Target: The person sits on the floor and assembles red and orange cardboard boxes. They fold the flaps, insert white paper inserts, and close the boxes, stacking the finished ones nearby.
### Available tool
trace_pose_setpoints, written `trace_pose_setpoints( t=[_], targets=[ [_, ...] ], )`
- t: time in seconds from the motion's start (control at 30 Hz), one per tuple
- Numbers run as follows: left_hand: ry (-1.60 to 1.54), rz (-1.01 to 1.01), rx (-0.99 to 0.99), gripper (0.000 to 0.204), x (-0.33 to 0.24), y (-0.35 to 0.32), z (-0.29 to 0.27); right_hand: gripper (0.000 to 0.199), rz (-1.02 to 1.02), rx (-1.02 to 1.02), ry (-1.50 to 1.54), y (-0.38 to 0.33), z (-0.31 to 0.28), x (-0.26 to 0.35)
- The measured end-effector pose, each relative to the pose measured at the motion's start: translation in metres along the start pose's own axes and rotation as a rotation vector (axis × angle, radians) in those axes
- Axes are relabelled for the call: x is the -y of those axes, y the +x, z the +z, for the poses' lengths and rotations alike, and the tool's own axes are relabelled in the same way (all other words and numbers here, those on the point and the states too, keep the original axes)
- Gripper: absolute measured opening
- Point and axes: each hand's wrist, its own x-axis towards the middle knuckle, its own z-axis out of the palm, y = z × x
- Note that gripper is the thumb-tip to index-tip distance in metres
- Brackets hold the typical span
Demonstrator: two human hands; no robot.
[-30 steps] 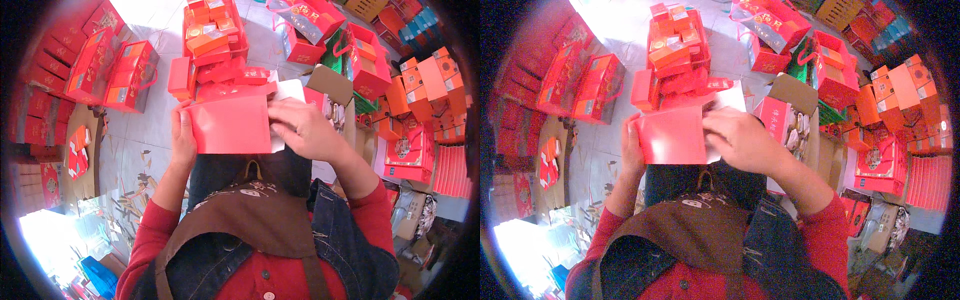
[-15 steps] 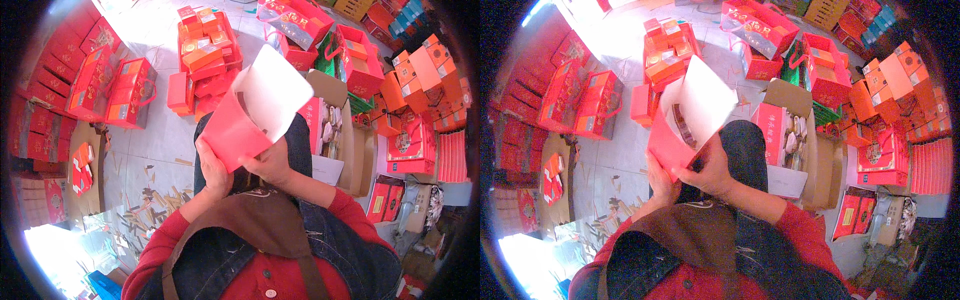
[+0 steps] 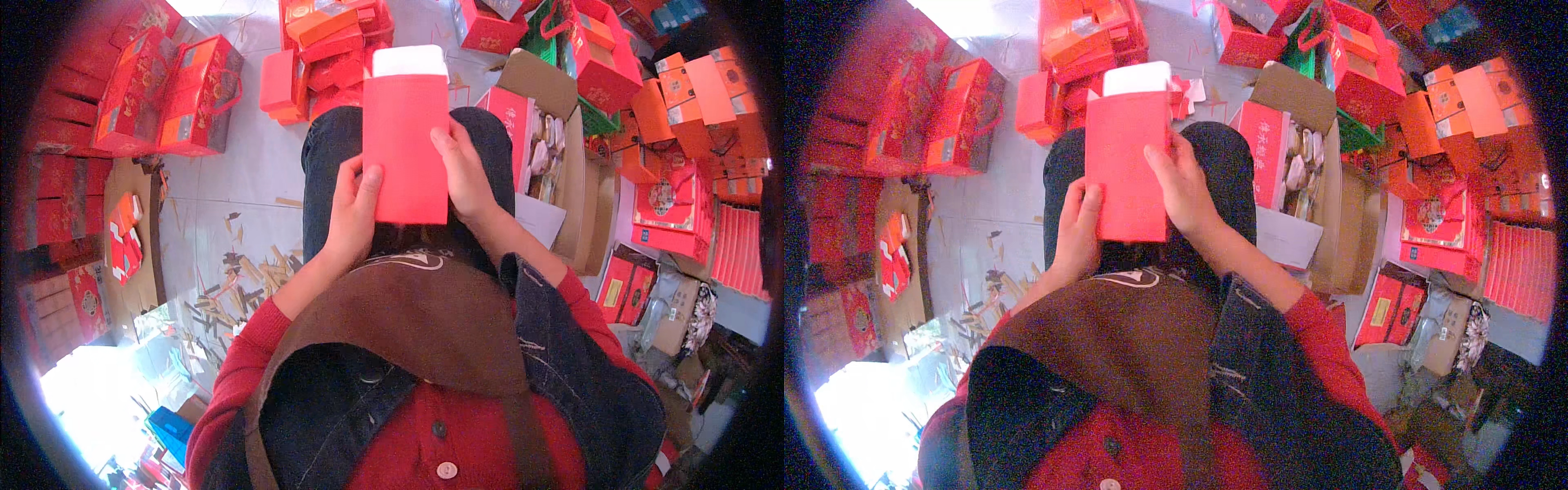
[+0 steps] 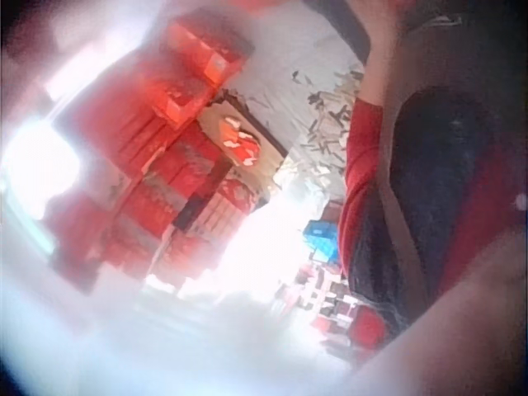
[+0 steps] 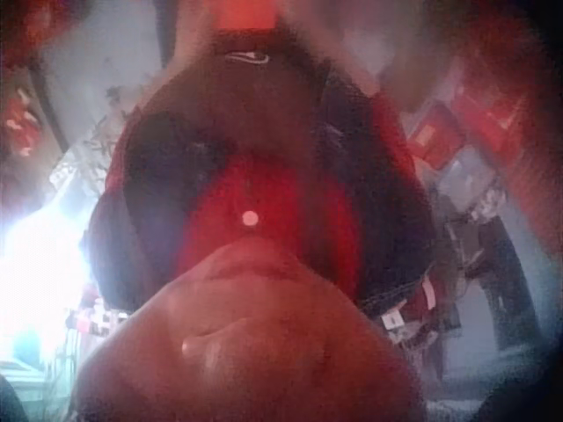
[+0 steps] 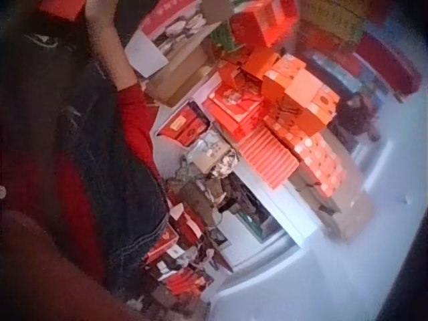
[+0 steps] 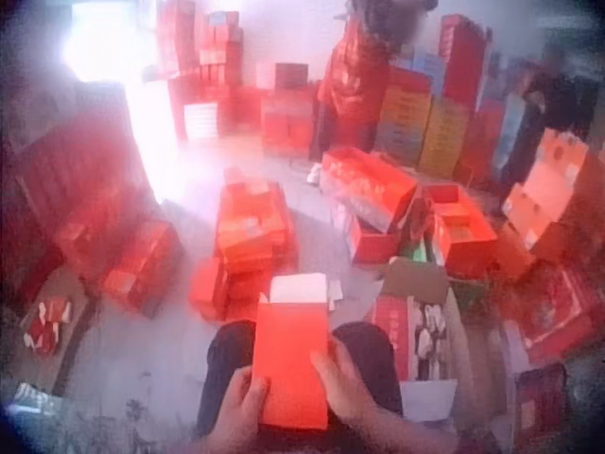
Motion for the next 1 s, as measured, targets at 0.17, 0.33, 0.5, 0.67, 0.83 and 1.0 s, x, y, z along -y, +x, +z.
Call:
trace_pose_setpoints(
  t=[0.17,0.33,0.5,0.67,0.83,1.0],
  targets=[
    [-0.029,0.012,-0.034,0.032,0.005,0.001,-0.001,0.049,0.102,-0.086,0.103,-0.013,0.007,-0.02],
    [-0.125,0.072,-0.064,0.029,0.015,0.001,-0.003,0.04,0.077,-0.061,-0.136,-0.005,0.006,-0.013],
    [0.099,0.123,-0.055,0.031,0.005,-0.011,0.005,0.047,0.074,-0.065,-0.52,-0.018,0.004,-0.004],
    [0.213,0.215,0.037,0.043,-0.008,-0.006,0.005,0.043,-0.092,-0.018,-0.531,-0.045,0.0,-0.001],
    [0.085,0.325,0.072,0.046,-0.02,0.002,0.006,0.057,0.016,0.096,-0.7,-0.057,-0.009,-0.003],
    [0.082,0.361,0.165,0.055,-0.009,-0.012,0.006,0.052,-0.341,0.093,-0.374,-0.027,-0.004,0.017]
  ],
)
